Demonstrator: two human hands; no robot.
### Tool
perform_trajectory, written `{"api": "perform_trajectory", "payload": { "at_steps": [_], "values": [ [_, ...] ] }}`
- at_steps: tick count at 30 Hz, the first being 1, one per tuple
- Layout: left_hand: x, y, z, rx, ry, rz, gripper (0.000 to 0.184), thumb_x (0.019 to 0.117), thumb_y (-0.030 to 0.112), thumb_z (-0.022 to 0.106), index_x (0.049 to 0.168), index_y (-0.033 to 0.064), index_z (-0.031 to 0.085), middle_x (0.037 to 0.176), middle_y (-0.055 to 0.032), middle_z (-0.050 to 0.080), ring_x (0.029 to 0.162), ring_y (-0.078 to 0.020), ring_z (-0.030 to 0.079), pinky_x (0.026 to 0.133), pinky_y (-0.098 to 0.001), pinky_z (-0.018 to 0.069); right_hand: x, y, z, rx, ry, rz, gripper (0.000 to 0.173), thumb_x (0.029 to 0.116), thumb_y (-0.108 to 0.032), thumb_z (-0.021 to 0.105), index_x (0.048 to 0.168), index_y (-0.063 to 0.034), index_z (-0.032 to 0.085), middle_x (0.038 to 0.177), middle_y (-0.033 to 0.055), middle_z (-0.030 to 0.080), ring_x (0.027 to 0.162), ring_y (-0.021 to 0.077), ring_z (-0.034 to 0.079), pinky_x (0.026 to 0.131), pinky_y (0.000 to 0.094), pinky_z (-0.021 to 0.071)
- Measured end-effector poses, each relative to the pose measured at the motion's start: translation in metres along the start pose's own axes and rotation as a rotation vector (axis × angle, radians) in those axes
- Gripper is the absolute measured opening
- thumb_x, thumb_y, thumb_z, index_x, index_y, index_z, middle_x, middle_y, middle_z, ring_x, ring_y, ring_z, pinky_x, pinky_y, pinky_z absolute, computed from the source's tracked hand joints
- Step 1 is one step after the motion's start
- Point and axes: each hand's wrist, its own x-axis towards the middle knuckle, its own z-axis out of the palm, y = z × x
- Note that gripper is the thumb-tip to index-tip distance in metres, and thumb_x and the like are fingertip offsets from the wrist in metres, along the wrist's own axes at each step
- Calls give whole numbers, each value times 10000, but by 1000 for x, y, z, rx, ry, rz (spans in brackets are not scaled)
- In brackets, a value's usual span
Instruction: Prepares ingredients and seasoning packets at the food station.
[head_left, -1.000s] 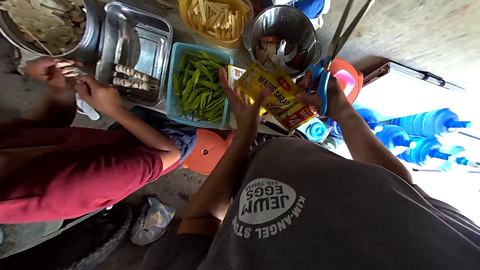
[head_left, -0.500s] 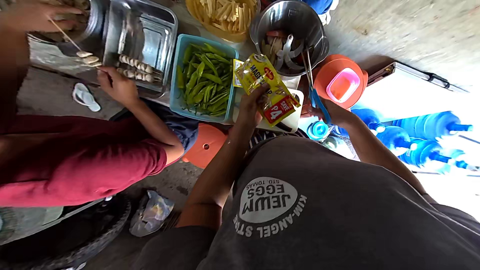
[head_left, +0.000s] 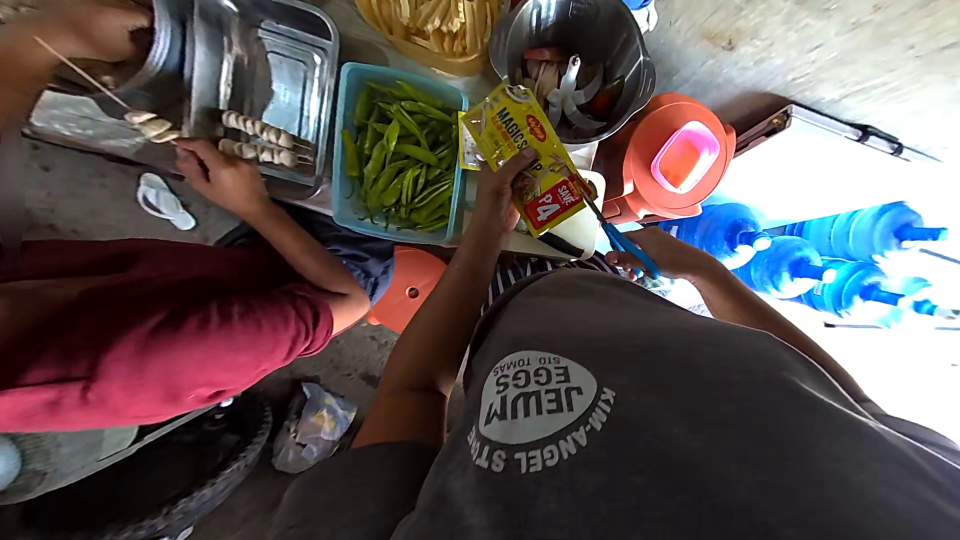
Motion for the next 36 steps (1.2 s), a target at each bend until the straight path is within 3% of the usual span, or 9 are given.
{"api": "perform_trajectory", "payload": {
  "at_steps": [6, 10, 16, 21, 26, 32, 36],
  "values": [
    [0, -9, 6, 60, 9, -3, 144, 988, 63, 615, 1128, 68, 579, 891, -19, 700, 783, -103, 698, 748, -282, 605, 11, 1, 3, 13, 71, 12, 452, 1018, -441, 614, 966, 5, 667, 693, 27, 618, 593, 109, 603, 633, 320, 539],
    [3, -17, -3, 29, 9, -30, 176, 1006, 71, 595, 1178, 59, 558, 934, -43, 706, 833, -134, 713, 792, -319, 613, 17, 7, 9, 16, 117, 25, 450, 998, -441, 647, 844, -18, 650, 621, 2, 571, 522, 83, 552, 553, 289, 495],
    [7, -30, -14, 22, 54, -59, 122, 1011, 85, 601, 1124, 42, 584, 876, -41, 690, 759, -116, 688, 735, -288, 603, 30, 7, 11, -37, 28, 64, 506, 1029, -463, 588, 996, 38, 653, 757, 104, 623, 663, 208, 613, 696, 425, 530],
    [11, -33, -19, 23, 107, -54, 174, 1018, 117, 601, 1174, 49, 567, 925, -46, 689, 824, -126, 698, 780, -303, 602, 35, 6, 10, -40, 26, 94, 521, 1015, -471, 608, 977, 47, 657, 738, 96, 622, 639, 187, 606, 680, 404, 539],
    [15, -36, -23, 12, 111, -32, 154, 1007, 107, 613, 1149, 64, 574, 898, -31, 684, 791, -113, 687, 762, -291, 596, 36, 11, 12, -22, 100, 76, 497, 992, -461, 652, 800, -4, 627, 613, 18, 542, 534, 118, 528, 573, 332, 475],
    [14, -44, -22, 73, 73, -47, 209, 984, 77, 633, 1181, 24, 586, 983, -63, 710, 888, -147, 711, 831, -340, 606, 42, 2, 8, -41, 60, 195, 540, 989, -499, 636, 924, 37, 656, 727, 98, 610, 632, 197, 589, 671, 413, 518],
    [16, -49, -25, 34, 83, -55, 201, 1000, 79, 617, 1191, 35, 570, 990, -61, 705, 891, -148, 710, 831, -340, 607, 50, 5, 10, -78, 101, 162, 531, 987, -492, 645, 876, 27, 648, 708, 94, 598, 622, 204, 573, 666, 425, 495]
  ]
}}
